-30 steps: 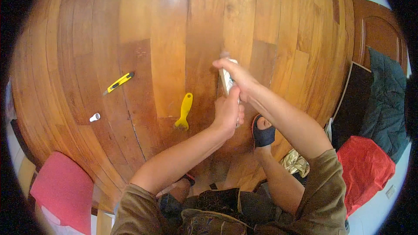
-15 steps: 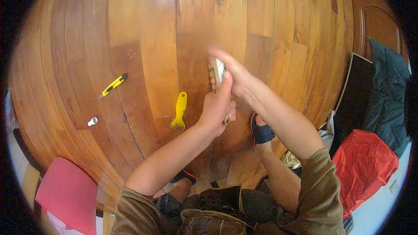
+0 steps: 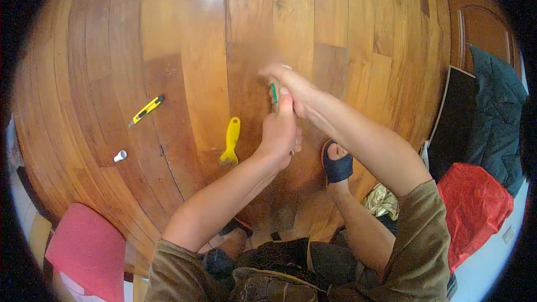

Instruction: The person applies a substance from a tube to cracks in a wooden floor and spreads it using a yellow scraper.

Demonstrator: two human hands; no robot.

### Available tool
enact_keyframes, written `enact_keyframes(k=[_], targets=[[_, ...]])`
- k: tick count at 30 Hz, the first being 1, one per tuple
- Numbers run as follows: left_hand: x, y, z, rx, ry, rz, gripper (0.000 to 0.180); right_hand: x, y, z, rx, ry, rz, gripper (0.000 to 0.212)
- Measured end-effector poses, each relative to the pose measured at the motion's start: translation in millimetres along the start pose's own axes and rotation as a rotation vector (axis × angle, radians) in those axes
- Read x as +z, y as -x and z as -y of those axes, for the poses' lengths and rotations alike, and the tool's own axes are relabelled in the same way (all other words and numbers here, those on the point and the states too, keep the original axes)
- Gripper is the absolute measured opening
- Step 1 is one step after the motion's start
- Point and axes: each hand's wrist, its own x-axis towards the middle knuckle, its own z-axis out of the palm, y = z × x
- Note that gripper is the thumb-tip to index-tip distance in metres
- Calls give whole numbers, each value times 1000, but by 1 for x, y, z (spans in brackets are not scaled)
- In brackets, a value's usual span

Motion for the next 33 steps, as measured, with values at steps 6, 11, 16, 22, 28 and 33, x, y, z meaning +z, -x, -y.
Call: enact_keyframes(k=[6, 11, 16, 22, 28, 33], targets=[[2, -1, 1, 35, -30, -11, 54, 3, -3, 0, -87, -143, -20, 30], [-2, -5, 10, 19, -3, 18, 52, -2, -8, -10, -34, -118, -18, 33], [-2, -1, 10, 7, -18, -10, 51, 1, 2, -8, -15, -85, -76, 36], [-5, 1, 16, 29, 27, 24, 50, 0, 1, -13, 30, -37, -41, 38], [-8, 1, 26, 4, 21, 19, 50, 0, 7, -22, 57, -73, -50, 36], [-7, 7, 31, 30, -13, -10, 52, -1, 10, -29, 53, -65, -41, 36]])
